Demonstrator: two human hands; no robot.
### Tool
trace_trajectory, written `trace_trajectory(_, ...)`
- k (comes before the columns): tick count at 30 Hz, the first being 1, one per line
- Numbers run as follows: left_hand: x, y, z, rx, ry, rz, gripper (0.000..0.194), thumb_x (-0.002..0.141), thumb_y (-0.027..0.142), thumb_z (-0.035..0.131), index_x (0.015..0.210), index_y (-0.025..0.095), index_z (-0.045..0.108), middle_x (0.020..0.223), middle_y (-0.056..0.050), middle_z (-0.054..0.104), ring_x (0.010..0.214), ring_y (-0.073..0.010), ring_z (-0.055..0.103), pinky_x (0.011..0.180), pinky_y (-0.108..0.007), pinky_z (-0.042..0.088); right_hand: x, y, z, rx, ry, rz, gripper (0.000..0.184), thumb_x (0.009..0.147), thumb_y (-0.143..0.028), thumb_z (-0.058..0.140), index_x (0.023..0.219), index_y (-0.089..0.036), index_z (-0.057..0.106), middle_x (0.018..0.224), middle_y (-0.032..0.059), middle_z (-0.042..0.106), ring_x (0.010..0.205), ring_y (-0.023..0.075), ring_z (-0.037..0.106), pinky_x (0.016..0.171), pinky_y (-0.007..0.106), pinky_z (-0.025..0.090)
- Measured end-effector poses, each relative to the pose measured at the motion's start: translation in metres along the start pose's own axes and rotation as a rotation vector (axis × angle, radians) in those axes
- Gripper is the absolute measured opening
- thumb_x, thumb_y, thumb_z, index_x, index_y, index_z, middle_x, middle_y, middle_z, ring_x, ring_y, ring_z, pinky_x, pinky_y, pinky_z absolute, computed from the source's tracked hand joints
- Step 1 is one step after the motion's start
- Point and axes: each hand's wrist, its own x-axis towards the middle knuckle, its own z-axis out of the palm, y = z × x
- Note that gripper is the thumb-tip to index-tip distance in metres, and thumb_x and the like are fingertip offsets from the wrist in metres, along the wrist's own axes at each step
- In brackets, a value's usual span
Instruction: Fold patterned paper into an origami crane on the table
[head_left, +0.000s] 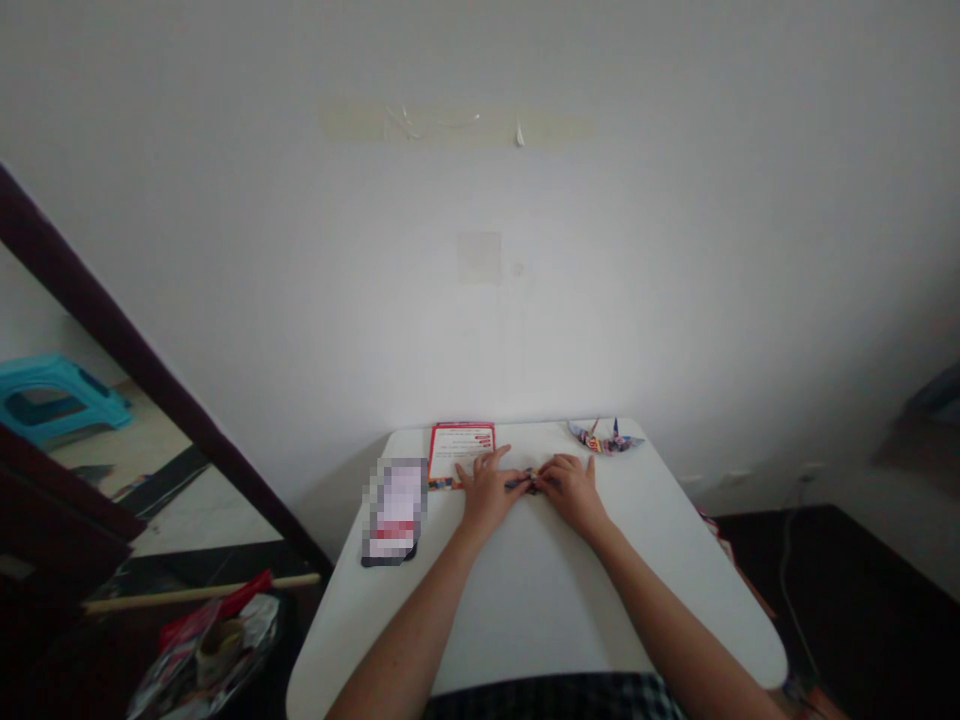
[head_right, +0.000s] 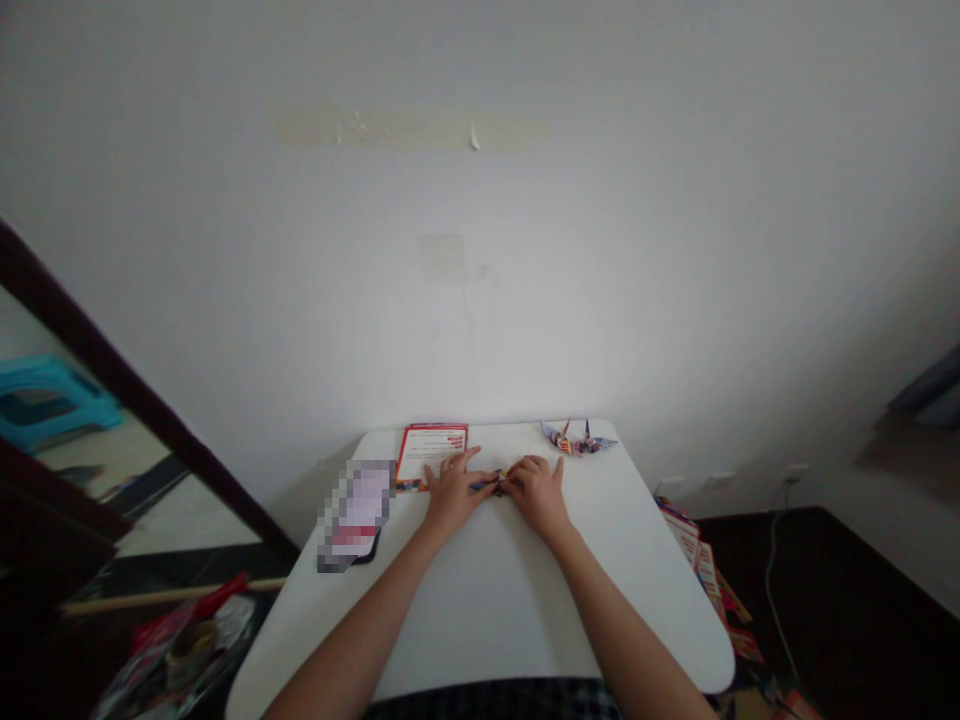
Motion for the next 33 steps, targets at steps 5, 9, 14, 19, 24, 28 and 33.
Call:
trace_trajectory(5,-0.001,0.001,0.000,0.020,-0.002,-0.007,0.017,0.082,0.045,0.067,0.097,0.043,0.075,0.148,0.005,0.046,0.134,-0.0326,0.035,0.108,-0.078,0.001,-0.001,0.003,-0.001,0.004,0.010,0.028,0.024,0.092,-0.043,0.053,0.086,-0.028,0.072,0.104,0.0045,0.068,0.116,0.0273,0.050,0.105,0.074,0.012)
trace_trajectory(9,-0.001,0.002,-0.001,0.020,0.004,-0.001,0.017,0.082,0.047,0.067,0.096,0.043,0.075,0.148,0.005,0.047,0.133,-0.0329,0.036,0.107,-0.079,0.002,-0.001,0.004,0.003,-0.056,0.031,0.066,0.023,0.091,-0.043,0.056,0.086,-0.027,0.071,0.106,0.0060,0.065,0.116,0.0291,0.048,0.104,0.073,0.018)
trace_trajectory(14,-0.001,0.003,-0.002,0.024,0.009,-0.010,0.018,0.081,0.047,0.067,0.097,0.043,0.075,0.148,0.004,0.047,0.133,-0.0336,0.037,0.105,-0.080,0.002,0.001,0.004,0.007,-0.102,0.041,0.099,0.022,0.088,-0.045,0.059,0.085,-0.027,0.071,0.107,0.0062,0.063,0.115,0.0299,0.047,0.104,0.071,0.020)
trace_trajectory(19,-0.001,0.007,-0.003,0.025,0.002,-0.041,0.018,0.081,0.045,0.068,0.097,0.042,0.075,0.148,0.004,0.047,0.133,-0.0338,0.036,0.104,-0.081,0.003,0.002,0.005,0.009,-0.116,0.042,0.123,0.025,0.086,-0.048,0.060,0.083,-0.026,0.071,0.107,0.0073,0.062,0.115,0.0309,0.047,0.105,0.072,0.019)
trace_trajectory(24,-0.001,0.008,-0.003,0.029,-0.008,-0.062,0.018,0.080,0.045,0.069,0.097,0.042,0.075,0.149,0.004,0.046,0.133,-0.0345,0.036,0.104,-0.082,0.003,0.003,0.006,0.012,-0.093,0.055,0.132,0.025,0.084,-0.048,0.062,0.080,-0.025,0.071,0.105,0.0081,0.061,0.115,0.0323,0.046,0.104,0.074,0.016)
trace_trajectory(28,0.000,0.006,-0.001,0.024,0.006,-0.051,0.017,0.081,0.046,0.068,0.096,0.043,0.074,0.149,0.004,0.046,0.133,-0.0343,0.036,0.102,-0.083,0.003,0.004,0.005,0.013,-0.102,0.039,0.160,0.023,0.083,-0.047,0.064,0.080,-0.026,0.071,0.106,0.0077,0.061,0.115,0.0324,0.046,0.105,0.074,0.016)
trace_trajectory(33,0.000,0.005,0.002,0.030,0.033,-0.047,0.015,0.082,0.046,0.067,0.093,0.042,0.075,0.147,0.005,0.047,0.132,-0.0352,0.038,0.102,-0.083,0.003,0.005,0.001,0.011,-0.094,0.035,0.177,0.022,0.083,-0.046,0.065,0.079,-0.026,0.071,0.107,0.0075,0.061,0.115,0.0331,0.047,0.104,0.075,0.016)
